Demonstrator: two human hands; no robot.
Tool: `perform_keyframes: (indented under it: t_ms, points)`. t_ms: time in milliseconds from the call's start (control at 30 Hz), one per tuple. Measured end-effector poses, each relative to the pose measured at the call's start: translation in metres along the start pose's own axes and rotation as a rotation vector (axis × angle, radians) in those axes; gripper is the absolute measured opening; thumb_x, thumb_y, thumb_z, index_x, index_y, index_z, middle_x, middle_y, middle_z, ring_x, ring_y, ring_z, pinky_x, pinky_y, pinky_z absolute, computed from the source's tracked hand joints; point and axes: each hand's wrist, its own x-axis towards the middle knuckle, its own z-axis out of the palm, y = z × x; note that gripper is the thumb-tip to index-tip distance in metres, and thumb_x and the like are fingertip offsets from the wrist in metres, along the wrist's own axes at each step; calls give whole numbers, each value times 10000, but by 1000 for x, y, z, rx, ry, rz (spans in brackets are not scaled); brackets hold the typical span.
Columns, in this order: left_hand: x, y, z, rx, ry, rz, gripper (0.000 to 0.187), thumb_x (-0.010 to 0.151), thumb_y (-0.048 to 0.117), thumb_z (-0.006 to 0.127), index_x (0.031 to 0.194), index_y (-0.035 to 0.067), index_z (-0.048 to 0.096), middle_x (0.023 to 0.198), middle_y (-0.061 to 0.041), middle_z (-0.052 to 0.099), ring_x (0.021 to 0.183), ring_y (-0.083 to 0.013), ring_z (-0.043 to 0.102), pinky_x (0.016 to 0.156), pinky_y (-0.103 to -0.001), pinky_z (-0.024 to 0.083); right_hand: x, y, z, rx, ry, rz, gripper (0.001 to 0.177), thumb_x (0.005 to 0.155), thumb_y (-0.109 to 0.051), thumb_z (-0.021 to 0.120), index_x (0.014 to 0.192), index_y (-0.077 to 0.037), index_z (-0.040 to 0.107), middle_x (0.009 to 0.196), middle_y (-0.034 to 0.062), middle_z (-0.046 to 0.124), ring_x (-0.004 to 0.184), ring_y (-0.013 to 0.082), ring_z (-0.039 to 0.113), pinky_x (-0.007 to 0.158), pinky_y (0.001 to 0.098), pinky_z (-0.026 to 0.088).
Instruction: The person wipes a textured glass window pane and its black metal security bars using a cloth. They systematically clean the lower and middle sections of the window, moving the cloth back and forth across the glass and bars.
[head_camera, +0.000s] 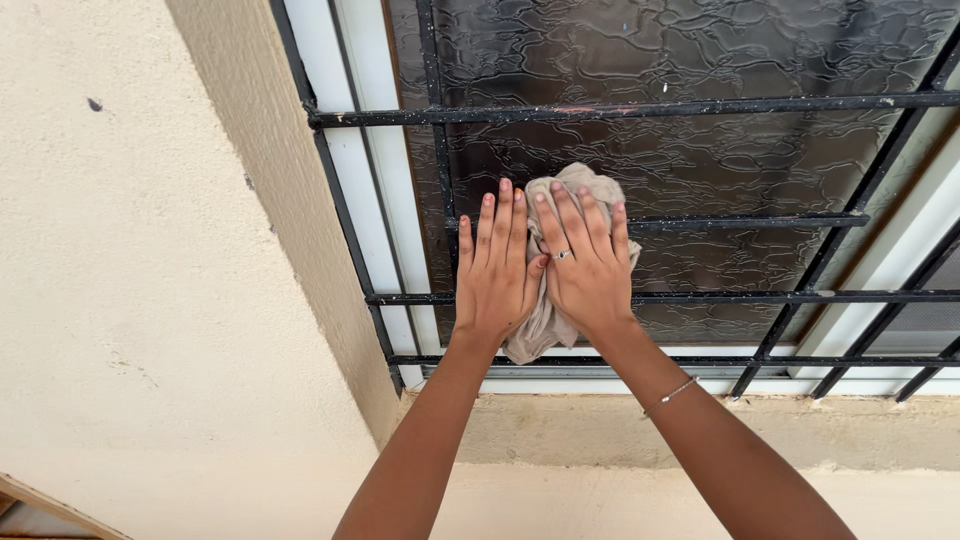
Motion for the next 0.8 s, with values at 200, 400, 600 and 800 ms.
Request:
perform_keyframes:
  t_ms: [200,400,600,800]
  points:
    - [-4,-2,0,2,-8,4,723,1093,491,289,1627,3,266,1715,-157,217,1601,-317,175,1297,-536,115,-19,66,-19,-45,-4,72,482,1097,-205,509,1579,-187,495,1617,69,479,1515,310,400,1286,570,151]
    - [-2,21,13,26,-6,8,765,1087,510,309,1623,-29,226,1708,-223,173,1597,-367,145,1263,-617,75,-38,71,-5,-90,39,-46,487,1099,-208,543,1582,-155,510,1634,98,464,1528,341,348,1254,594,56]
    - [13,61,27,-81,-41,67,773,1076,531,326,1637,9,228,1721,-186,165,1609,-330,133,1276,-604,48,-55,110,-21,-73,73,247,538,1119,-197,529,1643,-187,404,1698,147,387,1601,383,267,1277,614,7]
    - [10,77,33,-80,-85,105,787,1067,552,303,1634,11,230,1717,-180,172,1602,-320,139,1269,-589,50,-70,111,-7,-189,17,82,567,1112,-264,557,1641,-169,377,1706,124,324,1592,365,142,1257,615,-66]
